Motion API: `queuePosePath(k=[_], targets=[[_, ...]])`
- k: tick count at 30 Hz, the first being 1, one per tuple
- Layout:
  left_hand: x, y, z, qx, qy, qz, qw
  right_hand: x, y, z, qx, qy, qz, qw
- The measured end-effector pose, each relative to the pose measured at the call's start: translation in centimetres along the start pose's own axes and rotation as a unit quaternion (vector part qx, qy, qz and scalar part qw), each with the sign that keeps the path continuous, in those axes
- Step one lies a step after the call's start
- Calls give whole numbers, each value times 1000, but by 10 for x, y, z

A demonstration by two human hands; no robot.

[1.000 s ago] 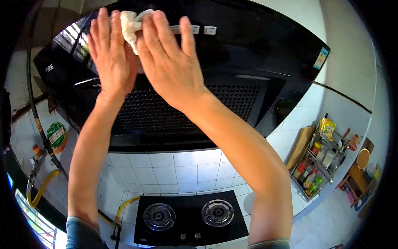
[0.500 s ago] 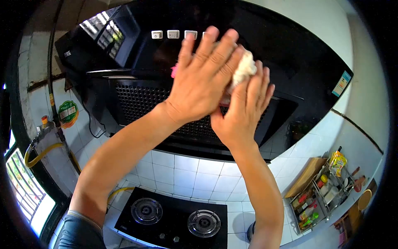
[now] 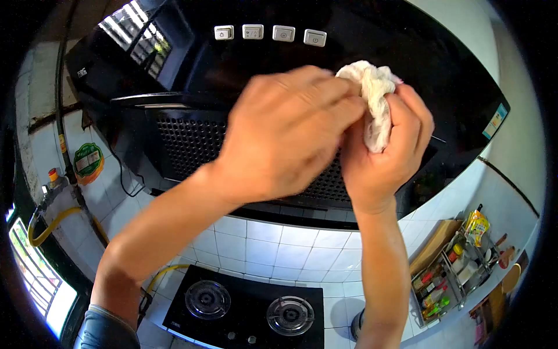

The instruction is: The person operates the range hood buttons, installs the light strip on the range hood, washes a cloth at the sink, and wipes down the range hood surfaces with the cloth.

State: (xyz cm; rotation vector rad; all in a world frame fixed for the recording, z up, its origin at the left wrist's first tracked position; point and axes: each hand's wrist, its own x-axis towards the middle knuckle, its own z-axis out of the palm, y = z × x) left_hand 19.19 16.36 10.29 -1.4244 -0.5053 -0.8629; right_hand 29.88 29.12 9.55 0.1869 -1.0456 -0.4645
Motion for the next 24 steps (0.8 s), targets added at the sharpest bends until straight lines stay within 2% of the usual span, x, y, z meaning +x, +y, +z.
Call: queuePosePath(k=[3,5,6,7,10,12,13,15,21,22,23,24], targets=[[16,-38,-48,92,60,-10,994,13,4,-5,-16,-33,-53,998],[23,-45,-66,78,77,-174,979,15,5,-2,-10,-41,-53,998],[47,-29,-107,-54,-66,-294,952,16,6,1,8,-31,-63,998],[38,-53,-68,23,98,-239,966,18,6,4,28,-21,-72,997],[45,-42,-67,-8,72,-246,966,20,0,14,34,-16,-71,997],[51,-26,-62,88,39,-261,960,21,-2,20,41,-12,-69,997],[51,-29,-65,89,39,-260,961,21,-2,22,47,-14,-78,996],[51,-38,-72,-32,12,-334,942,21,1,24,52,-12,-84,995],[50,-45,-72,-9,-2,-284,959,16,14,25,52,-6,-130,990],[49,-36,-69,56,-11,-279,958,15,16,26,66,-7,-136,989],[53,-37,-71,57,-12,-278,959,15,17,26,79,-8,-142,987],[56,-38,-75,15,-26,-315,949,15,18,26,79,-7,-141,987]])
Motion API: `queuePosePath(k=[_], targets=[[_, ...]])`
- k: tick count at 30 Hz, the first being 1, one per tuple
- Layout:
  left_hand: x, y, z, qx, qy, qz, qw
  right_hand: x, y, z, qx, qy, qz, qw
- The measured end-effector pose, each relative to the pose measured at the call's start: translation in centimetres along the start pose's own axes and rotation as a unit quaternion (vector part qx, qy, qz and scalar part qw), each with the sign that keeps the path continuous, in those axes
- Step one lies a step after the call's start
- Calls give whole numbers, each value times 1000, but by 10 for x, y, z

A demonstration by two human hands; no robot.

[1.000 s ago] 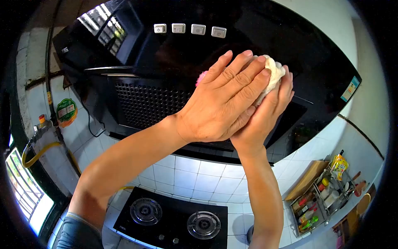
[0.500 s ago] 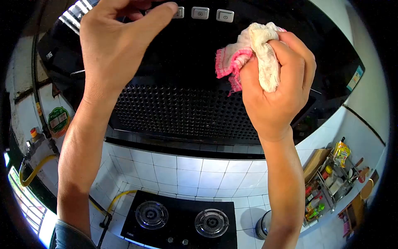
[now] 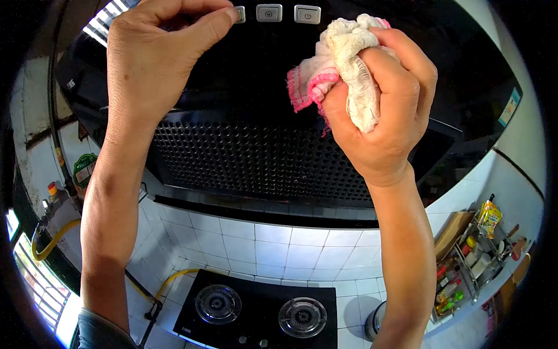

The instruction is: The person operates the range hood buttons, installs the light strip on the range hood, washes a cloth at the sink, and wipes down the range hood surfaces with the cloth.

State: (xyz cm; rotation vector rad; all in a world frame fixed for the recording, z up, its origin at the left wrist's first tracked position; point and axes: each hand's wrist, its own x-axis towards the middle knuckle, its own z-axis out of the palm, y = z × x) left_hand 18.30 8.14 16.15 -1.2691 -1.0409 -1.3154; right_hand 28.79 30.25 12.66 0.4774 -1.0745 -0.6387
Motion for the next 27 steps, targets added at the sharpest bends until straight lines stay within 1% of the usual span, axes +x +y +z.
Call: queuePosePath(k=[1,2,4,5,7,8,10,11,14,16,19,23,25,27], targets=[[2,0,-2,-36,-26,-37,998,0,0,0,-9,-4,-6,1000],[0,1,-2,-34,-27,-37,998,0,1,0,-17,-8,-11,1000],[-4,2,-1,3,-10,2,1000,-1,2,1,-12,-3,-16,1000],[-3,0,-2,4,-10,3,1000,-1,3,0,-9,-1,-22,1000],[1,-7,-6,-35,-43,27,998,-1,1,1,-3,3,-11,1000],[0,-4,-4,-34,-42,26,998,-1,0,1,6,4,0,1000],[-3,3,2,56,0,20,998,-2,0,1,11,3,0,1000],[-3,3,2,57,1,21,998,-2,1,1,16,2,0,1000],[-1,0,-3,56,-8,13,998,-2,3,0,17,-1,-8,1000],[2,-4,-7,-21,-42,13,999,-3,1,1,13,0,-4,1000],[2,-13,-2,-6,-29,-3,1000,-4,1,2,17,3,-3,1000],[0,-8,0,-5,-28,1,1000,-8,7,0,27,1,-20,999],[-4,4,4,91,1,49,995,-10,7,0,22,0,-26,999],[-4,2,4,82,2,37,996,-11,8,1,19,1,-31,999]])
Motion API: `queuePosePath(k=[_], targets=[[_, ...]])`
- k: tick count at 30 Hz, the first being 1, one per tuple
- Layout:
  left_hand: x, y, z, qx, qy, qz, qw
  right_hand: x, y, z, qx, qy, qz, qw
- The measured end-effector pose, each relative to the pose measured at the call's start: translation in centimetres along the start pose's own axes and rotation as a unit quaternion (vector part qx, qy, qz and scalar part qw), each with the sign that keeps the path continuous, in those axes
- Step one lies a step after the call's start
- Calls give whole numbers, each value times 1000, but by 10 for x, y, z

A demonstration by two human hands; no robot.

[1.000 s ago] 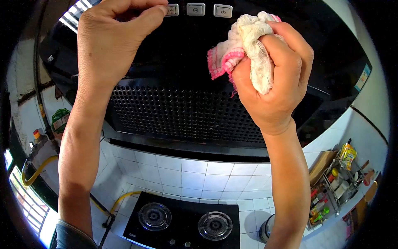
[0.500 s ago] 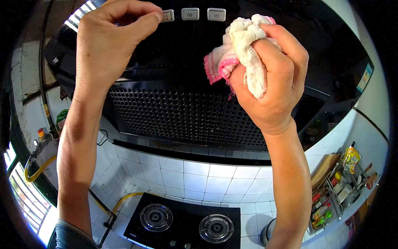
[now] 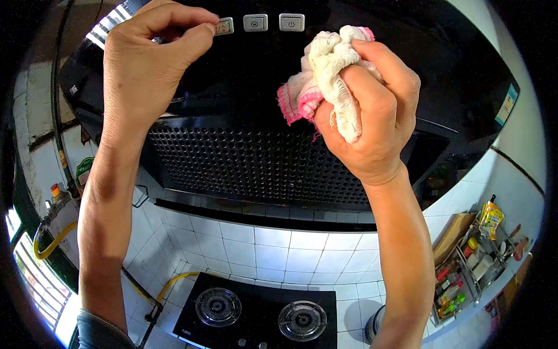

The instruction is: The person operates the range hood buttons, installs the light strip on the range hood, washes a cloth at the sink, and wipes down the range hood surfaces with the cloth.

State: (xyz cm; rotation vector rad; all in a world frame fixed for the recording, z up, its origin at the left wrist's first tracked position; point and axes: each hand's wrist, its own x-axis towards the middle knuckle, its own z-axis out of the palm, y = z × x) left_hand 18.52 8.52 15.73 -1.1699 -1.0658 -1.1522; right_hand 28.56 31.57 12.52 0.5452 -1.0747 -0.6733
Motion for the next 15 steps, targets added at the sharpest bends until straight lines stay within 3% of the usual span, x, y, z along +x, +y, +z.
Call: queuePosePath(k=[5,7,15], targets=[[3,-3,2,-63,-18,-22,998,-2,2,-1,-13,-17,-28,999],[1,8,5,17,11,1,1000,-2,3,-2,-17,-18,-28,999],[3,13,5,20,-17,-23,999,-8,8,-7,8,-26,-27,999]])
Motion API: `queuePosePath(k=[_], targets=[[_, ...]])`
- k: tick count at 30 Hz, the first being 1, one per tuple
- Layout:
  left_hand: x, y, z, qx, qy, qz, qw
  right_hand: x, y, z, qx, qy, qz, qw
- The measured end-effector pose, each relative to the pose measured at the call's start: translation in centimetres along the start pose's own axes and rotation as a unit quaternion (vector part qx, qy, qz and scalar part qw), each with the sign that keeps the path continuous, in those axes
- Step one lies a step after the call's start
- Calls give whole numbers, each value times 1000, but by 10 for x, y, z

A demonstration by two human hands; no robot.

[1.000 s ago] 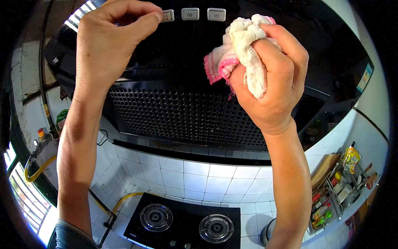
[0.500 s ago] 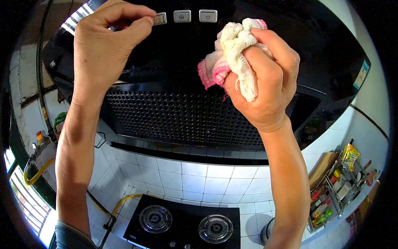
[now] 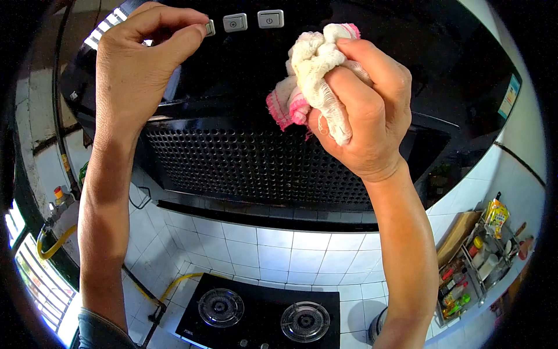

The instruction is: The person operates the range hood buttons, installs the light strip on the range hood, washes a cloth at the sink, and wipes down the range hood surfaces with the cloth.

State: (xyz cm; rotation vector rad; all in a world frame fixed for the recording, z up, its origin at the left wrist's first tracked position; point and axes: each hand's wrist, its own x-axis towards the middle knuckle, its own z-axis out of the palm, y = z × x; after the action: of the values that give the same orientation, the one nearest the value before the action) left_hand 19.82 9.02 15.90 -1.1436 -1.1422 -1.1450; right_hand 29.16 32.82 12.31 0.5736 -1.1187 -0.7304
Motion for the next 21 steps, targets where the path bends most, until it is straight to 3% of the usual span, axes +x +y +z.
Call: queuePosePath(k=[2,4,8,10,11,13,15,17,21], targets=[[3,-3,-5,13,-7,0,1000,1,1,0,7,2,-4,1000],[9,-10,-12,-82,-50,-69,993,3,0,-1,4,1,-3,1000],[5,-2,-5,-67,-37,-92,993,4,-2,0,7,11,1,1000],[-2,16,7,-8,17,53,998,1,4,13,18,52,-5,998],[-2,21,14,-6,17,53,998,-1,6,16,27,93,-9,995],[0,27,24,23,44,108,993,0,3,11,14,71,-8,997],[4,34,22,54,26,100,993,0,3,8,0,50,-6,999],[12,30,20,-61,-41,-23,997,0,4,8,2,50,-11,999],[3,36,24,-8,-9,72,997,0,6,11,26,71,-13,997]])
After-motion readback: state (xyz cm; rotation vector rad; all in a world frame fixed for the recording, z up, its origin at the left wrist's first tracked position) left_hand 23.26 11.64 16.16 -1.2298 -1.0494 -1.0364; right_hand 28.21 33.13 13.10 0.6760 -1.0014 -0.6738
